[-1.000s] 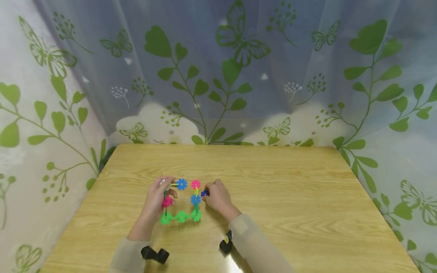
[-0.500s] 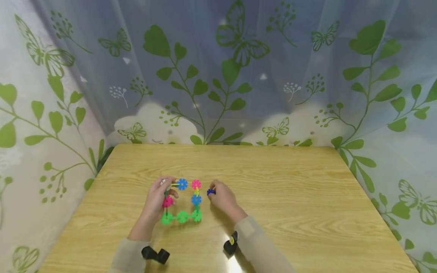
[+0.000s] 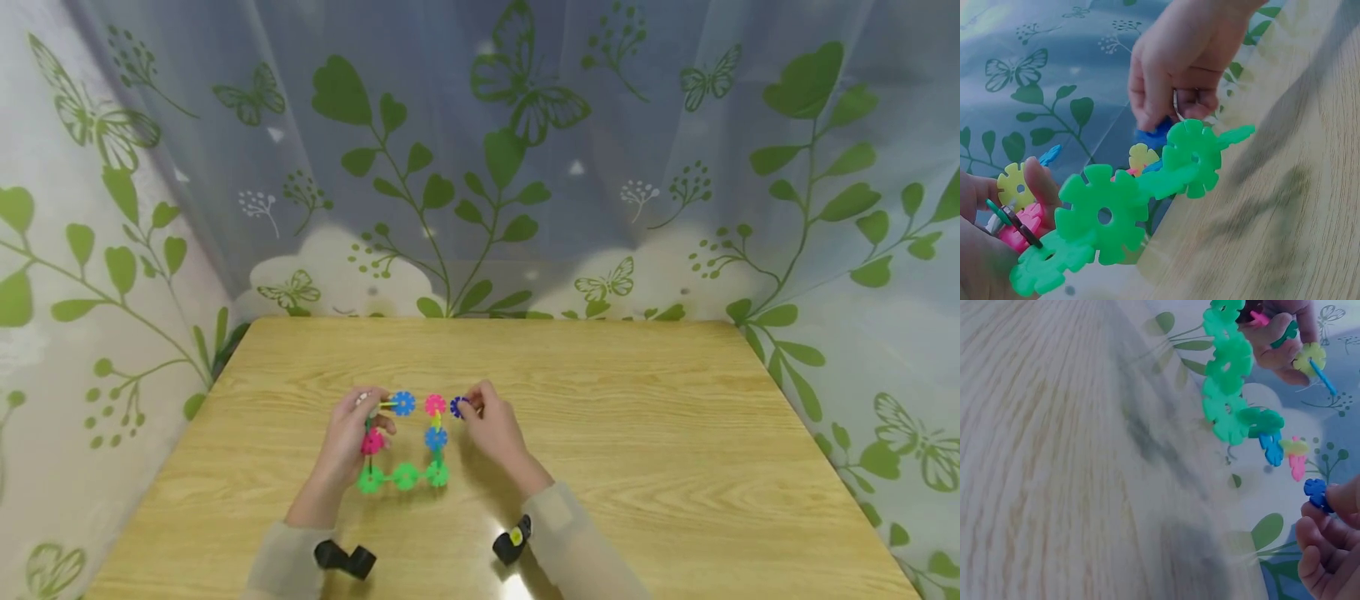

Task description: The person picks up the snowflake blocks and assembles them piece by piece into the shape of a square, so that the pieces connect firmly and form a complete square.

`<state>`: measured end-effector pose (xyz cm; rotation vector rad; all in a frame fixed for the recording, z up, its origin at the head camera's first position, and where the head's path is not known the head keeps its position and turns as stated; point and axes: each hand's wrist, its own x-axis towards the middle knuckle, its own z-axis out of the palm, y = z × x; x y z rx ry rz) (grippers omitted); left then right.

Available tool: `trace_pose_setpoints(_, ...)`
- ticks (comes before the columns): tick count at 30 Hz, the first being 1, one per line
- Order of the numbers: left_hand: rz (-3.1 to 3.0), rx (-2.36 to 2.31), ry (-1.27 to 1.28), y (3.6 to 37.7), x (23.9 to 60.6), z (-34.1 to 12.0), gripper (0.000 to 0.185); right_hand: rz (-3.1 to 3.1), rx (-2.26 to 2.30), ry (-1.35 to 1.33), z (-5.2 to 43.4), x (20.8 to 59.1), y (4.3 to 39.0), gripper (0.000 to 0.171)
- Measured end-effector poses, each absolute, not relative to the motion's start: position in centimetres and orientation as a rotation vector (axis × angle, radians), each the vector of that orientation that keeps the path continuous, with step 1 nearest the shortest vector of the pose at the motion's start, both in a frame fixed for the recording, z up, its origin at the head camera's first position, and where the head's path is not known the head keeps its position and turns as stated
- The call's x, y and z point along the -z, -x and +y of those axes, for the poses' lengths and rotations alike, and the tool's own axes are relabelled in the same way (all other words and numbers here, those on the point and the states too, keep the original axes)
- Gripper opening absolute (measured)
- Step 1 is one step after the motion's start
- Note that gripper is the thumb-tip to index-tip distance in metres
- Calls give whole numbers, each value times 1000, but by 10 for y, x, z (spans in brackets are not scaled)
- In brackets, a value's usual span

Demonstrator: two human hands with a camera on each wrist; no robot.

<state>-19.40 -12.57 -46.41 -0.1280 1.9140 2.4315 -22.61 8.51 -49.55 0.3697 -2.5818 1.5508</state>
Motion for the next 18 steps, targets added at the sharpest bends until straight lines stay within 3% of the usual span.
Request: trace_pose_setpoints(18, 1815, -2484, 85, 196, 465, -110, 23, -2348, -1806, -485, 80, 462, 208, 9)
